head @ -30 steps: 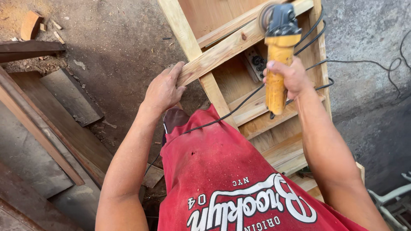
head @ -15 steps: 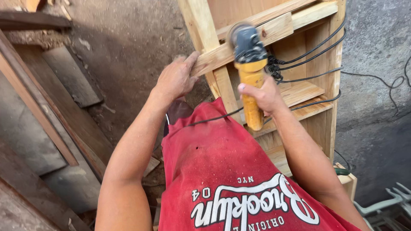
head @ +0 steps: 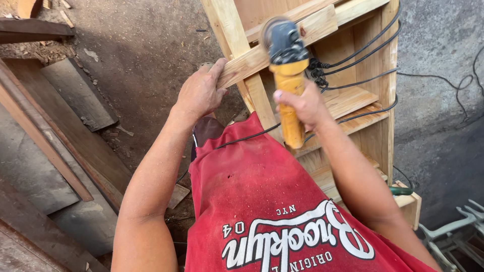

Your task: The person sands a wooden plank with an angle grinder, then installs metal drawer slides into a wooden cabinet frame using a screwdriver. The person secures the slides to the cabinet interior and aligns them for drawer installation.

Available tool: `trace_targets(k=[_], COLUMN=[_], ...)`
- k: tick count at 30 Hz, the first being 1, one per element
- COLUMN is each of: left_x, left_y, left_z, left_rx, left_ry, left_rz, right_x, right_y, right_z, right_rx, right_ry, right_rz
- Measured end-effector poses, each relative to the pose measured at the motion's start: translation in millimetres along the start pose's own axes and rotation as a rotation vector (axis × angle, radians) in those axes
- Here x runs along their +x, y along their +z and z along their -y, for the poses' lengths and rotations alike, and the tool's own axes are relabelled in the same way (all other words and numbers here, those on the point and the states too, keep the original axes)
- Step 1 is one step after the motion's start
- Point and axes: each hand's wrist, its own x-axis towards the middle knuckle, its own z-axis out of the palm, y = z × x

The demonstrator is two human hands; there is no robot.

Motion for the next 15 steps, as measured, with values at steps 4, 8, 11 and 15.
trace_targets(k=[4, 8, 11, 15], left_x=[4.2, 0.9, 0.3, 1.7], left_y=[-1.8, 0.6, 0.3, 1.8], left_z=[1.5, 1.1, 1.1, -0.3], left_rx=[-0.023, -0.03, -0.015, -0.01], left_ry=[0.039, 0.02, 0.001, 0.012], left_rz=[-0.03, 0.001, 0.002, -0.013], right_x=[8.0, 7.7, 15.7, 12.9], right_y=[-37.0, -64.7, -79.9, -97.6], right_z=[14.7, 13.0, 17.8, 29.4], right_rx=[0.064, 0.051, 0.061, 0.113], right_ry=[-0.052, -0.097, -0.105, -0.101], right_rz=[-0.054, -0.055, -0.087, -0.107])
